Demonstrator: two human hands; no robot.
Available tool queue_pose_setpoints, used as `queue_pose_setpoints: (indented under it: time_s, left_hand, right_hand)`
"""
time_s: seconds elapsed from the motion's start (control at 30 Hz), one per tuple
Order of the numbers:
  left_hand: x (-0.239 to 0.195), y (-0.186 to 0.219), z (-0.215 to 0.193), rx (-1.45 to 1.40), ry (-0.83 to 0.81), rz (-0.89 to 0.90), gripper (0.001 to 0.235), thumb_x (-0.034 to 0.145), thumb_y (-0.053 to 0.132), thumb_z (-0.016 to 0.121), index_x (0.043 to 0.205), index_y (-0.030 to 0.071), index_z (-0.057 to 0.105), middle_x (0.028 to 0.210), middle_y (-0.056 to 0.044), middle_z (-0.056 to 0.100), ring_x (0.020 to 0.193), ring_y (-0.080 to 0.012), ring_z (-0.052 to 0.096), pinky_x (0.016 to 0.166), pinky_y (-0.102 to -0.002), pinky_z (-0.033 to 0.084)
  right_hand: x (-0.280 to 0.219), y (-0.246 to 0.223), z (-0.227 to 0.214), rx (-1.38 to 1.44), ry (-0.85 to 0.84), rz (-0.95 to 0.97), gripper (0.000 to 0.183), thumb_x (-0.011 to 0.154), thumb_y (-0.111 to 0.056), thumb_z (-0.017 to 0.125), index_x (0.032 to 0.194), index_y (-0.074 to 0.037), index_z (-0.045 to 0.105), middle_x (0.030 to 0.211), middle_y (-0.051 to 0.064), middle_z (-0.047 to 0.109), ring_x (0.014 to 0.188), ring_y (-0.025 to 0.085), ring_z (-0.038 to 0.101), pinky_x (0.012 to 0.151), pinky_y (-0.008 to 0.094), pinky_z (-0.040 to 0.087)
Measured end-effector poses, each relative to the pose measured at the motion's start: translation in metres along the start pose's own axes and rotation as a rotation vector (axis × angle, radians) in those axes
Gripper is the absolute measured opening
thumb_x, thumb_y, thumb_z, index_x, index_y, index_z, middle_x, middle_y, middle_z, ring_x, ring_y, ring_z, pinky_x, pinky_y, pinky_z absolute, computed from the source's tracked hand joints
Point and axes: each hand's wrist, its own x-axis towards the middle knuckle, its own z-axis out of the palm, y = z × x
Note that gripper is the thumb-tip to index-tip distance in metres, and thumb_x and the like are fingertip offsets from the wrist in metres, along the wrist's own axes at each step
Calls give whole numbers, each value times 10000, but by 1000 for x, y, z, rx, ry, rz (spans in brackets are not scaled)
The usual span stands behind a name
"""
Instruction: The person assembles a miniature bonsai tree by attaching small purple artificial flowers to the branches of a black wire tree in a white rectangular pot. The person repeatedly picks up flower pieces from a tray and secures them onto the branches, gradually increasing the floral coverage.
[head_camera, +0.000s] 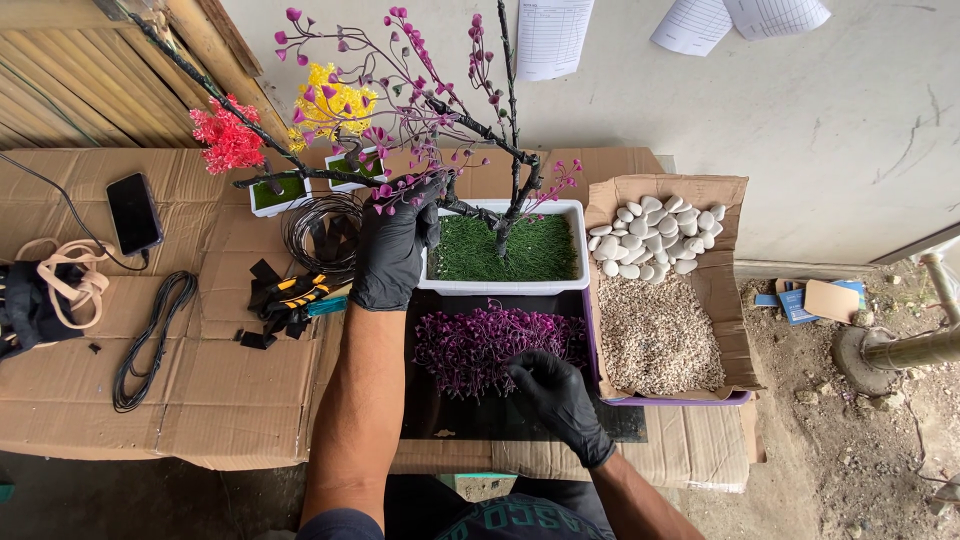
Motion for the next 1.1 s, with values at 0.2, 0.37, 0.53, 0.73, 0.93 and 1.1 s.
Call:
queue_pose_setpoints:
  time_s: [0.2,0.37,0.53,0.73,0.93,1.1]
  left_hand:
    - [2,2,2,19,-38,-42,252,840,223,777,993,24,803,624,-22,601,485,-119,492,391,-277,366]
    - [2,5,2,44,-83,-88,242,840,219,776,983,26,802,639,-32,616,503,-135,514,413,-289,387]
    - [6,10,4,62,-111,-117,235,840,217,775,976,27,802,651,-40,628,517,-146,530,430,-298,403]
    - [12,12,3,72,-138,-163,226,839,214,774,966,29,802,667,-50,643,535,-161,551,451,-310,424]
    - [14,15,0,81,-155,-207,217,839,211,773,957,31,802,683,-60,659,553,-177,573,473,-322,445]
    - [17,18,-5,91,-174,-246,210,839,209,772,949,32,802,695,-68,671,567,-188,589,490,-331,461]
  right_hand:
    - [48,-76,15,-102,166,-194,109,903,-118,785,1004,-101,823,815,114,764,758,103,587,729,347,570]
    - [82,-149,40,-79,272,-336,139,900,-136,810,1038,-150,824,674,46,695,588,61,548,596,248,501]
    - [116,-178,55,-30,251,-365,208,931,-151,754,1135,-123,787,508,58,625,507,100,574,577,259,499]
    - [140,-171,63,119,216,-394,128,903,-120,793,1030,-126,804,804,100,777,466,127,625,573,277,547]
    - [148,-166,63,139,213,-398,81,901,-122,805,981,-111,812,803,85,773,444,134,638,529,280,551]
    - [155,-158,65,215,204,-401,92,887,-69,804,979,-57,805,780,107,753,435,131,604,476,279,517]
